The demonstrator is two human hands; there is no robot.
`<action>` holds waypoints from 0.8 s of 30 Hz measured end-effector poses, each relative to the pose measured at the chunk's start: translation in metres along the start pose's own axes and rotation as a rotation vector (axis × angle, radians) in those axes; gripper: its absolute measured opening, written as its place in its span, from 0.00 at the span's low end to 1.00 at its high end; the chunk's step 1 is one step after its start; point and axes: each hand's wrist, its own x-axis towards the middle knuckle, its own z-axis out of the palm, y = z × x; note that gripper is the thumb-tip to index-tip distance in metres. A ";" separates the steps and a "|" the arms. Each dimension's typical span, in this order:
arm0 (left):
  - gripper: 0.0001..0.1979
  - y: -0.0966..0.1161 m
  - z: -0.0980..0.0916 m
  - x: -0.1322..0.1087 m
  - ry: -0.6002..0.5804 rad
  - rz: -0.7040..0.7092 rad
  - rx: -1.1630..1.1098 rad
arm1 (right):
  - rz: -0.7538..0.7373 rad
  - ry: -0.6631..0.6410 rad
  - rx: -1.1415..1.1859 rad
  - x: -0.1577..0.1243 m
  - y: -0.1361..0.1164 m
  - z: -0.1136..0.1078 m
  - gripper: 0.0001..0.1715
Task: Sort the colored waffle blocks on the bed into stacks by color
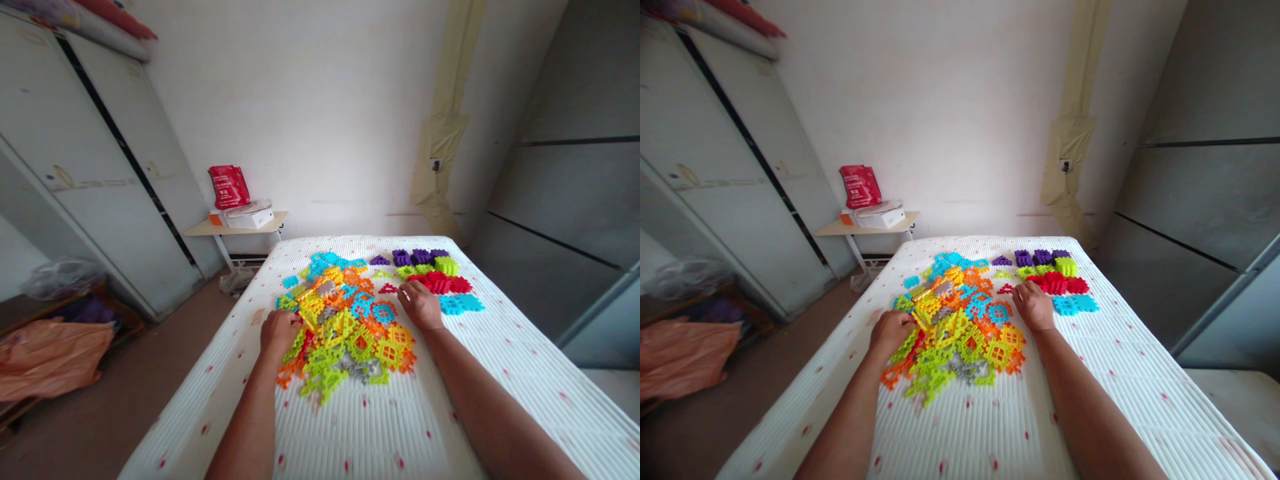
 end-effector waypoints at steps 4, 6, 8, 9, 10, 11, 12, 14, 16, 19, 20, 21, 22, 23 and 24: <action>0.07 -0.002 0.001 0.000 0.012 0.094 -0.146 | 0.021 0.002 0.009 -0.001 0.001 0.002 0.18; 0.08 -0.001 0.002 0.000 0.036 0.112 -0.229 | 0.020 -0.002 0.009 -0.001 0.001 0.002 0.18; 0.09 0.002 0.002 -0.001 0.064 0.121 -0.298 | 0.015 -0.006 0.003 0.000 0.001 0.002 0.18; 0.09 0.005 0.002 -0.001 0.081 0.121 -0.335 | 0.013 -0.008 0.000 0.000 0.001 0.001 0.18; 0.10 0.007 0.002 -0.001 0.097 0.112 -0.390 | 0.011 -0.009 -0.003 0.000 0.001 0.001 0.18; 0.11 0.010 0.001 -0.002 0.109 0.092 -0.468 | 0.011 -0.012 -0.005 0.000 0.000 0.000 0.19; 0.11 0.013 0.001 -0.003 0.111 0.060 -0.567 | 0.012 -0.013 -0.005 0.000 0.000 0.000 0.19; 0.14 0.020 0.002 -0.005 0.081 -0.028 -0.814 | 0.014 -0.016 0.000 0.000 0.000 -0.001 0.19; 0.17 0.027 0.005 -0.008 0.027 -0.108 -1.063 | 0.014 -0.016 0.007 0.000 -0.001 -0.001 0.19; 0.18 0.040 0.009 -0.012 -0.024 -0.167 -1.370 | 0.015 -0.006 0.021 -0.001 -0.003 -0.003 0.18; 0.17 0.044 0.011 -0.014 -0.032 -0.175 -1.442 | 0.015 0.000 0.032 -0.001 -0.004 -0.004 0.18; 0.17 0.049 0.012 -0.016 -0.040 -0.182 -1.499 | 0.016 0.004 0.051 -0.001 -0.006 -0.006 0.18; 0.16 0.053 0.013 -0.017 -0.048 -0.189 -1.543 | 0.015 0.009 0.081 0.000 -0.009 -0.008 0.18; 0.15 0.057 0.014 -0.019 -0.057 -0.195 -1.579 | 0.013 0.014 0.122 0.000 -0.012 -0.010 0.18; 0.14 0.061 0.015 -0.020 -0.069 -0.200 -1.605 | 0.006 0.019 0.172 0.000 -0.017 -0.013 0.18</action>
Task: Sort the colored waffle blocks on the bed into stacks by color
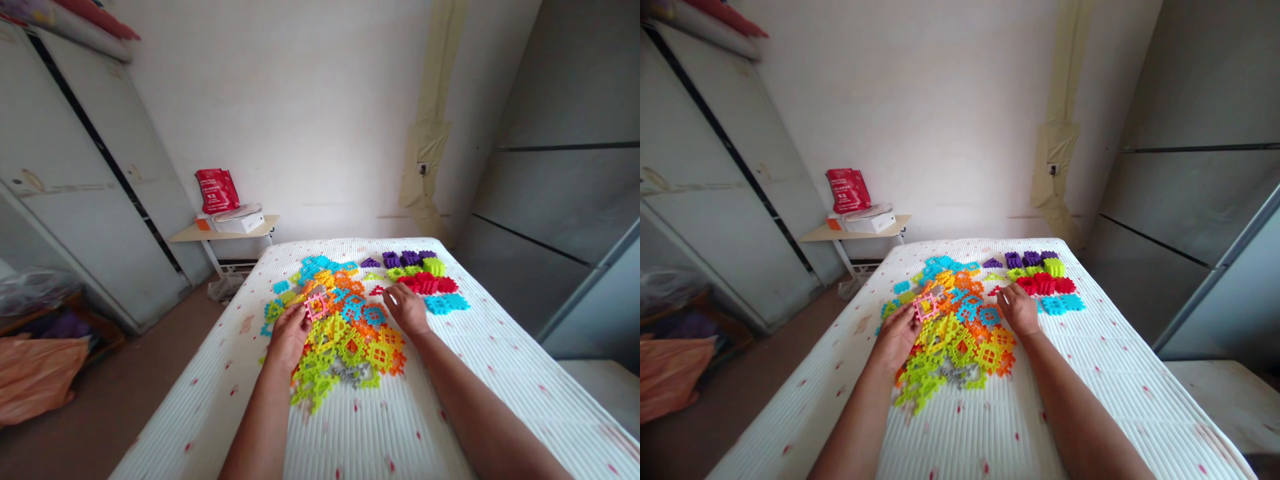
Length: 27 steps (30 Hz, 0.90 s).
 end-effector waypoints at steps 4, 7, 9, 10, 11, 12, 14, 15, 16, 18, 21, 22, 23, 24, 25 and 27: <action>0.18 -0.010 0.011 -0.004 -0.049 -0.027 -0.021 | -0.069 -0.012 0.265 -0.002 -0.031 -0.007 0.15; 0.21 -0.019 0.015 -0.006 -0.044 -0.013 -0.013 | -0.106 -0.091 0.442 -0.006 -0.058 -0.011 0.14; 0.20 -0.024 0.016 -0.007 -0.031 0.006 -0.004 | -0.065 -0.159 0.509 -0.010 -0.073 -0.013 0.13; 0.20 -0.026 0.017 -0.008 -0.027 0.015 0.000 | -0.030 -0.193 0.531 -0.012 -0.079 -0.014 0.13; 0.19 -0.027 0.018 -0.009 -0.022 0.027 0.001 | 0.004 -0.224 0.548 -0.013 -0.085 -0.015 0.13; 0.19 -0.027 0.019 -0.010 -0.021 0.038 0.000 | 0.034 -0.251 0.565 -0.015 -0.090 -0.016 0.13; 0.19 -0.029 0.020 -0.012 -0.027 0.061 -0.003 | 0.078 -0.290 0.600 -0.017 -0.097 -0.017 0.15; 0.18 -0.030 0.021 -0.013 -0.033 0.072 -0.002 | 0.093 -0.302 0.620 -0.017 -0.100 -0.018 0.15; 0.18 -0.031 0.021 -0.013 -0.042 0.083 0.001 | 0.109 -0.314 0.640 -0.018 -0.102 -0.018 0.15; 0.17 -0.033 0.022 -0.015 -0.060 0.100 0.016 | 0.140 -0.330 0.678 -0.018 -0.105 -0.019 0.15; 0.16 -0.037 0.022 -0.016 -0.075 0.103 0.049 | 0.188 -0.344 0.713 -0.019 -0.108 -0.018 0.16; 0.16 -0.038 0.022 -0.017 -0.080 0.101 0.060 | 0.204 -0.343 0.719 -0.019 -0.108 -0.017 0.17; 0.15 -0.038 0.022 -0.017 -0.083 0.099 0.069 | 0.216 -0.339 0.726 -0.019 -0.107 -0.016 0.18; 0.15 -0.039 0.022 -0.017 -0.084 0.098 0.077 | 0.225 -0.333 0.735 -0.019 -0.107 -0.015 0.19; 0.15 -0.039 0.022 -0.018 -0.085 0.099 0.083 | 0.229 -0.326 0.743 -0.019 -0.106 -0.014 0.20; 0.14 -0.039 0.022 -0.018 -0.087 0.103 0.104 | 0.225 -0.313 0.755 -0.019 -0.104 -0.012 0.21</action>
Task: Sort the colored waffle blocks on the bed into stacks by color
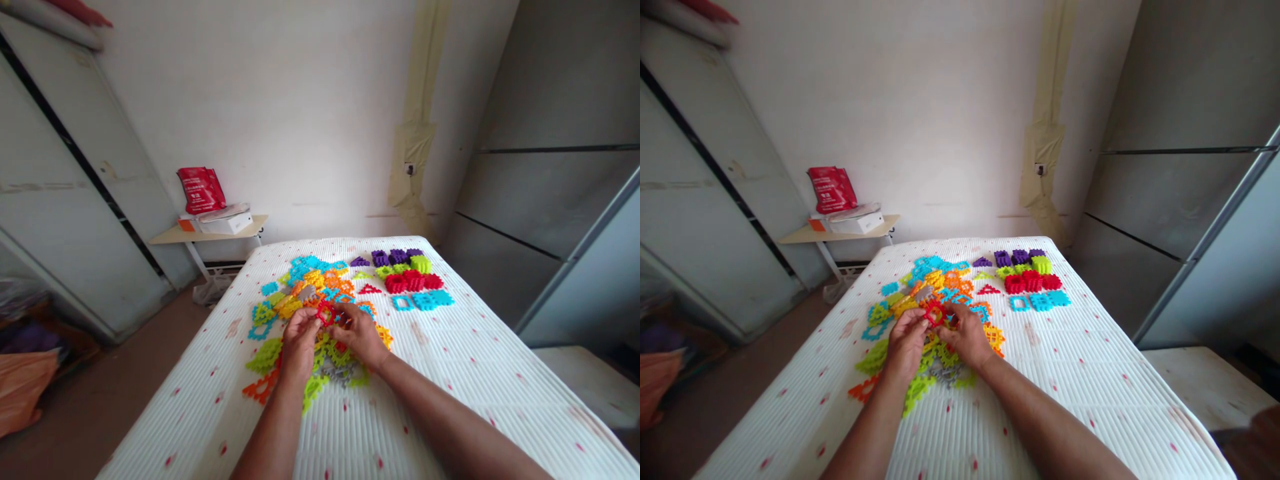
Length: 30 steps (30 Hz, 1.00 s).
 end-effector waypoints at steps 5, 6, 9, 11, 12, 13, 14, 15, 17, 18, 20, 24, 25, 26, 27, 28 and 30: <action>0.13 0.001 -0.001 0.000 -0.032 0.018 0.067 | -0.099 0.022 -0.041 0.004 0.003 -0.005 0.21; 0.12 0.001 -0.001 0.000 -0.031 0.018 0.078 | -0.138 0.021 -0.052 0.004 0.004 -0.005 0.21; 0.14 0.001 0.000 -0.001 0.009 0.015 0.138 | -0.275 -0.007 -0.091 0.003 0.003 -0.006 0.21; 0.19 0.001 0.001 -0.003 0.017 0.014 0.185 | -0.344 -0.037 -0.110 0.002 0.002 -0.005 0.21; 0.22 0.001 0.001 -0.003 0.009 0.015 0.201 | -0.367 -0.053 -0.117 0.001 0.002 -0.004 0.22; 0.25 0.000 0.001 -0.004 -0.007 0.017 0.209 | -0.383 -0.066 -0.122 0.001 0.001 -0.003 0.22; 0.27 0.000 0.000 -0.005 -0.022 0.020 0.211 | -0.399 -0.074 -0.129 0.000 0.001 -0.002 0.22; 0.28 0.000 0.000 -0.005 -0.033 0.025 0.210 | -0.418 -0.074 -0.140 -0.001 0.001 -0.001 0.21; 0.27 -0.001 -0.002 -0.005 -0.039 0.031 0.210 | -0.472 -0.055 -0.183 -0.002 0.003 0.000 0.19; 0.25 -0.002 -0.002 -0.005 -0.032 0.036 0.215 | -0.503 -0.041 -0.216 -0.002 0.004 0.000 0.17; 0.22 -0.003 -0.004 -0.004 -0.007 0.055 0.236 | -0.568 -0.013 -0.309 -0.003 0.006 -0.001 0.15; 0.18 -0.004 -0.007 -0.001 0.062 0.079 0.296 | -0.636 -0.005 -0.503 -0.004 0.006 -0.004 0.14; 0.18 -0.004 -0.008 0.000 0.075 0.076 0.299 | -0.628 -0.015 -0.529 -0.005 0.005 -0.005 0.14; 0.18 -0.004 -0.008 0.000 0.085 0.075 0.292 | -0.609 -0.024 -0.541 -0.005 0.004 -0.006 0.14; 0.18 -0.004 -0.009 0.000 0.088 0.077 0.280 | -0.585 -0.031 -0.538 -0.005 0.004 -0.007 0.14; 0.19 -0.004 -0.010 0.000 0.085 0.082 0.267 | -0.557 -0.034 -0.523 -0.005 0.003 -0.007 0.14; 0.21 -0.003 -0.011 0.000 0.069 0.095 0.262 | -0.496 -0.018 -0.468 -0.005 0.002 -0.008 0.13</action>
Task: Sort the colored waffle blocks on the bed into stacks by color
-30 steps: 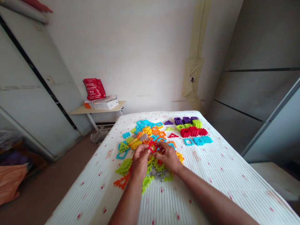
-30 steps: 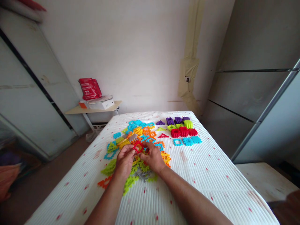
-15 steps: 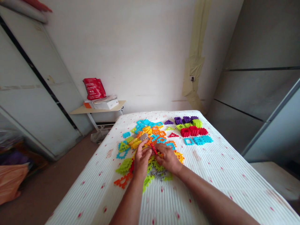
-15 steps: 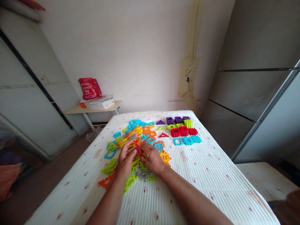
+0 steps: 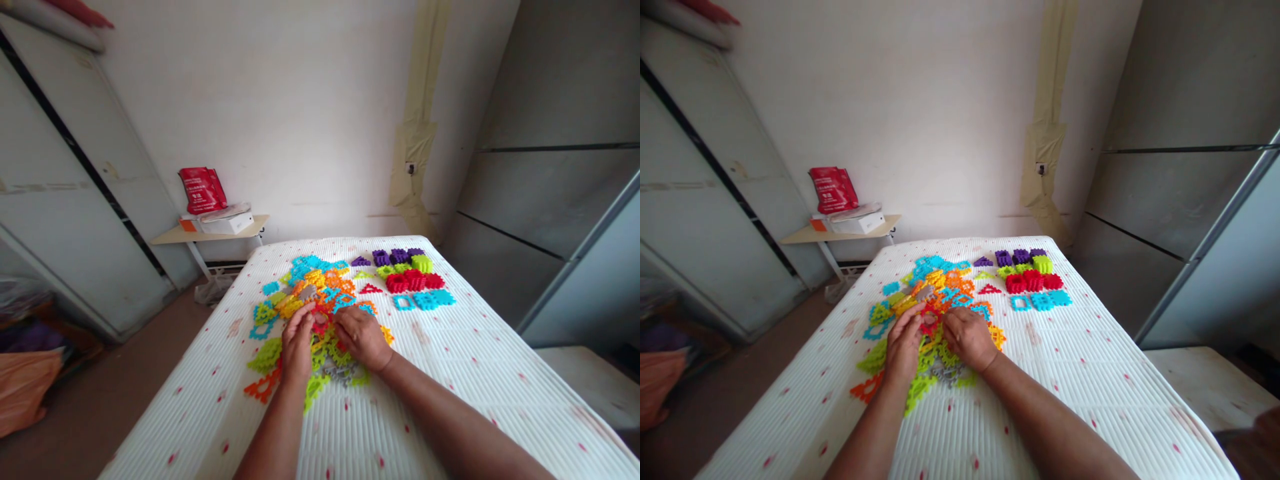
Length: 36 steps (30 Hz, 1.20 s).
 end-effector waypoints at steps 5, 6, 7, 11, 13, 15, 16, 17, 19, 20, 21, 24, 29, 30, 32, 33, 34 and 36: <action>0.26 0.002 0.002 -0.003 -0.001 0.032 0.052 | 0.112 0.059 0.065 0.000 -0.001 0.001 0.18; 0.26 0.002 0.003 -0.004 0.006 0.039 0.059 | 0.115 0.055 0.064 0.000 -0.002 0.002 0.21; 0.25 0.002 0.003 -0.004 0.013 0.044 0.068 | 0.114 0.049 0.062 0.000 -0.002 0.003 0.22; 0.22 0.003 0.005 -0.004 0.025 0.051 0.115 | 0.104 0.046 0.056 -0.001 -0.006 0.008 0.20; 0.21 0.004 0.005 -0.004 0.018 0.058 0.131 | 0.102 0.048 0.056 -0.001 -0.008 0.009 0.19; 0.21 0.005 0.006 -0.005 0.023 0.079 0.137 | 0.095 0.046 0.051 0.000 -0.007 0.007 0.19; 0.22 0.005 0.006 -0.005 0.034 0.086 0.137 | 0.085 0.045 0.039 0.001 -0.004 0.004 0.19; 0.23 0.005 0.006 -0.005 0.044 0.088 0.132 | 0.078 0.050 0.020 0.003 0.000 0.001 0.19; 0.26 0.005 0.006 -0.005 0.054 0.090 0.118 | 0.100 0.089 -0.055 0.006 0.017 -0.010 0.17; 0.28 0.004 0.005 -0.005 0.055 0.097 0.116 | 0.139 0.124 -0.114 0.007 0.029 -0.016 0.16; 0.28 0.004 0.005 -0.005 0.054 0.113 0.114 | 0.195 0.166 -0.186 0.007 0.043 -0.023 0.15; 0.28 0.002 0.004 -0.005 0.056 0.157 0.127 | 0.391 0.231 -0.441 0.001 0.088 -0.043 0.17; 0.28 0.002 0.007 -0.007 0.055 0.144 0.135 | 0.601 0.214 -0.649 -0.015 0.131 -0.052 0.16; 0.28 0.003 0.007 -0.008 0.053 0.138 0.138 | 0.617 0.200 -0.664 -0.016 0.133 -0.051 0.16; 0.27 0.003 0.008 -0.009 0.049 0.128 0.151 | 0.645 0.168 -0.682 -0.016 0.134 -0.047 0.16; 0.27 0.004 0.008 -0.009 0.050 0.125 0.160 | 0.659 0.155 -0.686 -0.015 0.133 -0.046 0.16; 0.27 0.004 0.008 -0.009 0.049 0.123 0.169 | 0.673 0.144 -0.688 -0.014 0.132 -0.045 0.15; 0.27 0.004 0.008 -0.009 0.047 0.118 0.171 | 0.699 0.130 -0.684 -0.013 0.130 -0.044 0.15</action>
